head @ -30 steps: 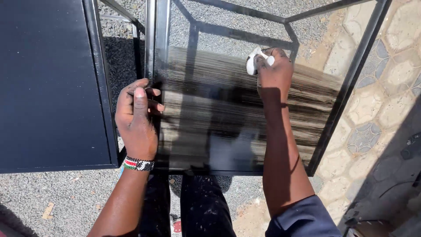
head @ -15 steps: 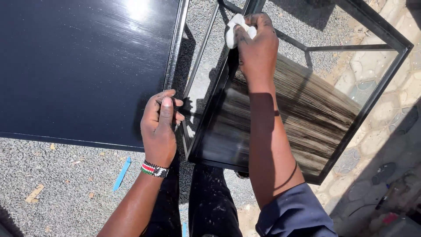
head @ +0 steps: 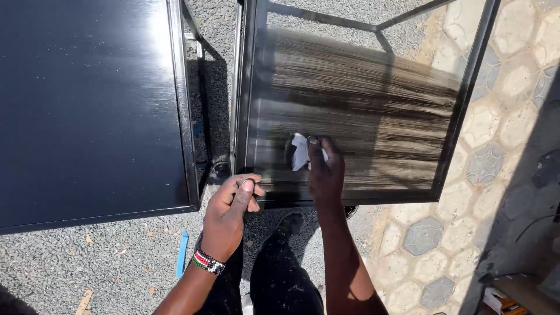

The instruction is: The person applies black paint to a rectangular frame using a white cloth. They repeatedly dip the cloth into a paint can and wipe the frame's surface and edges. The person also handles a plastic lid and a bottle during the process.

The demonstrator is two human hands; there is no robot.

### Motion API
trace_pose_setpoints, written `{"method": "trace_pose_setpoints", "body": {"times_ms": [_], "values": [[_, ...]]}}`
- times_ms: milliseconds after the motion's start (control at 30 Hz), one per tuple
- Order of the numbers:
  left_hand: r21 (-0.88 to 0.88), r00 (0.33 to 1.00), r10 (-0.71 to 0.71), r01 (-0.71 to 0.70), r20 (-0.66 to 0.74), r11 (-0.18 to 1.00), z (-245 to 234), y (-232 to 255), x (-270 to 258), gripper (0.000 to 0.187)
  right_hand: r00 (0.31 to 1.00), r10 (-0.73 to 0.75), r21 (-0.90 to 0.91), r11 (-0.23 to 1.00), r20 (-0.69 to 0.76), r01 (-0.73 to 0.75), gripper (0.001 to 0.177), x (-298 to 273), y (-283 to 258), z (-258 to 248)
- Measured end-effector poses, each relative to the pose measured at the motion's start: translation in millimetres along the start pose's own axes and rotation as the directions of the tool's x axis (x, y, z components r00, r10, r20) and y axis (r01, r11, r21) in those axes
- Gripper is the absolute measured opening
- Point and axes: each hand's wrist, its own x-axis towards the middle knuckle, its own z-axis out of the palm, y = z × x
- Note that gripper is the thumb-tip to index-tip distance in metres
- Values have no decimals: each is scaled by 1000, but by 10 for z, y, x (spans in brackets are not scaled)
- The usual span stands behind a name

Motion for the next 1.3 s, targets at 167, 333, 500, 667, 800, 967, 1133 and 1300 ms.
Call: {"method": "trace_pose_setpoints", "body": {"times_ms": [167,333,500,667,800,967,1133,1300], "values": [[150,922,-171,125,348,981,614,-418,-525,35,965,241,158,962,-101,-224,31,-959,1168,-789],[263,854,-349,261,385,929,969,-1769,-902,38,897,413,381,863,-157,-331,21,-1653,1757,-1694],[295,844,-503,440,189,848,1228,-3009,-900,38,817,567,676,643,-105,-359,40,-2047,3236,-2245],[465,812,-565,448,146,764,1054,-4322,-640,41,739,654,809,342,160,-478,17,-2183,3977,-2442],[671,763,-646,472,13,571,1089,-4958,-339,39,784,616,644,571,74,-510,45,-1975,4989,-2178],[891,828,-559,219,46,398,1708,-5169,331,99,849,484,646,721,-211,-250,58,-989,6940,-1378],[782,831,-552,300,67,547,2218,-5358,598,69,835,544,795,540,-81,-274,39,-581,6888,-1269],[739,806,-586,343,85,580,2643,-4989,48,109,805,568,888,443,-172,-123,84,-931,7219,-1135]]}}
